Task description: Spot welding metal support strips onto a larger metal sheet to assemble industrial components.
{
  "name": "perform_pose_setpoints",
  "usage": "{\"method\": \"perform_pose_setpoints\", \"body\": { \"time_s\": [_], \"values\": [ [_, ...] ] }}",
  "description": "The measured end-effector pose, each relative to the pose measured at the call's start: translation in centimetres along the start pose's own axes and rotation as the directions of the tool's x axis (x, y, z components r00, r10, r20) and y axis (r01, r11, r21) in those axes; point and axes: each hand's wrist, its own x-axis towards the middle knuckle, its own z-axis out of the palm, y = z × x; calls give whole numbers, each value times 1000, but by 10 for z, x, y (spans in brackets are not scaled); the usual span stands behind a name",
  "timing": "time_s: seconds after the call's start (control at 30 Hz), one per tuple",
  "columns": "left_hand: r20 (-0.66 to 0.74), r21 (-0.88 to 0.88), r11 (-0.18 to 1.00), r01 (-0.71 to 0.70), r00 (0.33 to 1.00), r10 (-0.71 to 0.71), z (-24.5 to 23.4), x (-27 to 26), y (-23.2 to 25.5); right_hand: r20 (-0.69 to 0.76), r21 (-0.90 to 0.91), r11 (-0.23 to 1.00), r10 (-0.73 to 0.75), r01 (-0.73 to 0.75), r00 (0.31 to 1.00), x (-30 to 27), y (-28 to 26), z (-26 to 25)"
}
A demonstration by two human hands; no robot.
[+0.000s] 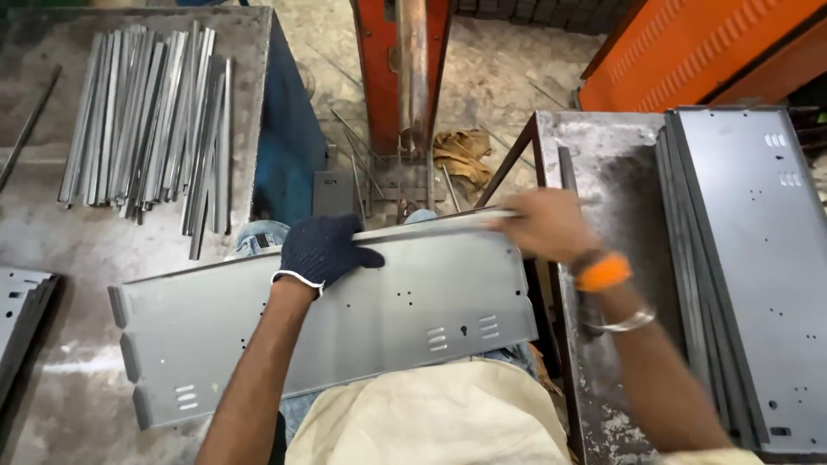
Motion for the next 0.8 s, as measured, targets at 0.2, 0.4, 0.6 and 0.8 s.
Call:
{"method": "perform_pose_setpoints", "body": {
  "time_s": [0.2, 0.4, 0.6, 0.8],
  "values": [
    [-248, -34, 999, 23, 968, -30, 42, -27, -77, -28, -77, 947, 311, -312, 950, -110, 155, 32],
    [-541, 70, 902, 427, 776, -325, 33, -131, -172, -116, 298, 918, 307, -262, 945, -95, 50, 85],
    [-401, -196, 565, 801, 461, -792, -5, -256, -243, -92, 517, 855, 117, -53, 989, -34, -44, 101],
    [-476, 15, 658, 753, 584, -658, 36, -319, -332, -80, 506, 863, 36, 9, 996, 0, -88, 86]
  ]
}}
